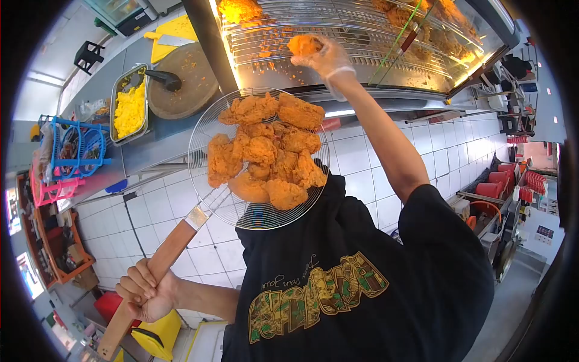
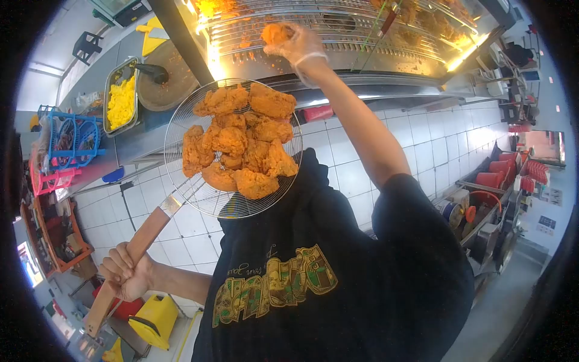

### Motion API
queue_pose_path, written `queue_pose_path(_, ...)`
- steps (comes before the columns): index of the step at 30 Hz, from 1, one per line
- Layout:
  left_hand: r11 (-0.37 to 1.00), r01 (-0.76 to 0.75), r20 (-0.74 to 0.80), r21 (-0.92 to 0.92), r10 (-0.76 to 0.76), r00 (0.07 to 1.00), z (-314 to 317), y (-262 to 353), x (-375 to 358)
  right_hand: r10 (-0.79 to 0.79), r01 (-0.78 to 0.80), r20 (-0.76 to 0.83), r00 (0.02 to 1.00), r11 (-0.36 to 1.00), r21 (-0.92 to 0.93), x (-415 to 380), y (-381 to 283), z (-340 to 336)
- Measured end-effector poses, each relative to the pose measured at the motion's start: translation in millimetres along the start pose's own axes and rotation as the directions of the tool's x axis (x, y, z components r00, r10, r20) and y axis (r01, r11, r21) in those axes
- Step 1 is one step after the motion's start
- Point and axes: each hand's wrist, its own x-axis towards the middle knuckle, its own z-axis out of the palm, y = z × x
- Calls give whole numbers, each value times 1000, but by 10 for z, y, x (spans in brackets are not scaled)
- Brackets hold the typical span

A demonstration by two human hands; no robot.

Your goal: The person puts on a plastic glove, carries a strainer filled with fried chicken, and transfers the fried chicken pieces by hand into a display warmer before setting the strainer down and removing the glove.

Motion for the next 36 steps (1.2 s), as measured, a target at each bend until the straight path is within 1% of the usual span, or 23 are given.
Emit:
queue_pose_path(1, 1000, 3, 3, 8, -4, 1000, -8, 2, 8, 119, -124, 44, 992, 981, 149, 67, -5, 71)
queue_pose_path(2, 1000, 4, 5, 14, -5, 1000, -1, 6, 10, 225, -246, 105, 969, 926, 287, 210, 12, 121)
queue_pose_path(3, 1000, 6, 6, 20, -6, 1000, -4, 5, 8, 317, -364, 180, 931, 837, 409, 346, 31, 177)
queue_pose_path(4, 1000, 7, 3, 25, -8, 1000, 11, 12, -7, 316, -350, 160, 935, 754, 556, 424, 112, 283)
queue_pose_path(7, 1000, 9, -7, 29, -9, 1000, 47, 2, -11, 297, -411, 285, 911, 677, 611, 696, 256, 528)
queue_pose_path(8, 999, 11, -9, 30, -11, 1000, 69, 2, -14, 309, -418, 283, 908, 621, 663, 723, 253, 579)
queue_pose_path(11, 999, 7, -5, 45, -7, 1000, 70, 1, -6, 287, -386, 259, 922, 716, 582, 924, 193, 651)
queue_pose_path(12, 999, 8, -2, 53, -8, 1000, 69, 5, -7, 341, -567, 453, 824, 501, 654, 1244, 584, 884)
queue_pose_path(13, 999, 4, -16, 53, -3, 1000, 99, -8, -8, 320, -521, 416, 851, 607, 600, 1238, 429, 823)
queue_pose_path(14, 999, 2, -29, 52, 0, 1000, 125, -24, -10, 299, -494, 409, 862, 676, 547, 1200, 280, 775)
queue_pose_path(17, 998, 2, -39, 57, 0, 999, 118, -29, 2, 240, -437, 437, 867, 789, 433, 1192, -31, 792)
queue_pose_path(20, 998, 7, -55, 66, -3, 998, 140, -69, 3, 189, -367, 465, 865, 869, 331, 1139, -236, 905)
queue_pose_path(27, 998, 27, -61, 61, -23, 998, 96, -104, 29, 134, -246, 507, 851, 956, 160, 1056, -370, 982)
queue_pose_path(30, 998, 46, -57, 52, -43, 997, 57, -111, 48, 127, -169, 480, 868, 985, 45, 999, -320, 978)
queue_pose_path(31, 998, 45, -58, 43, -42, 997, 46, -127, 55, 130, -129, 439, 889, 991, -30, 970, -286, 1007)
queue_pose_path(32, 998, 48, -59, 35, -45, 997, 39, -127, 56, 76, -4, 320, 944, 976, -218, 1040, -64, 1130)
queue_pose_path(33, 998, 54, -60, 28, -52, 997, 26, -131, 61, -5, 93, 210, 978, 908, -409, 1071, 92, 1181)
queue_pose_path(34, 998, 55, -59, 28, -53, 997, 14, -144, 70, 147, 55, 411, 900, 896, -440, 815, -475, 721)
queue_pose_path(36, 998, 56, -55, 33, -54, 997, -9, -161, 87, -43, 176, 372, 927, 926, -333, 782, -208, 749)
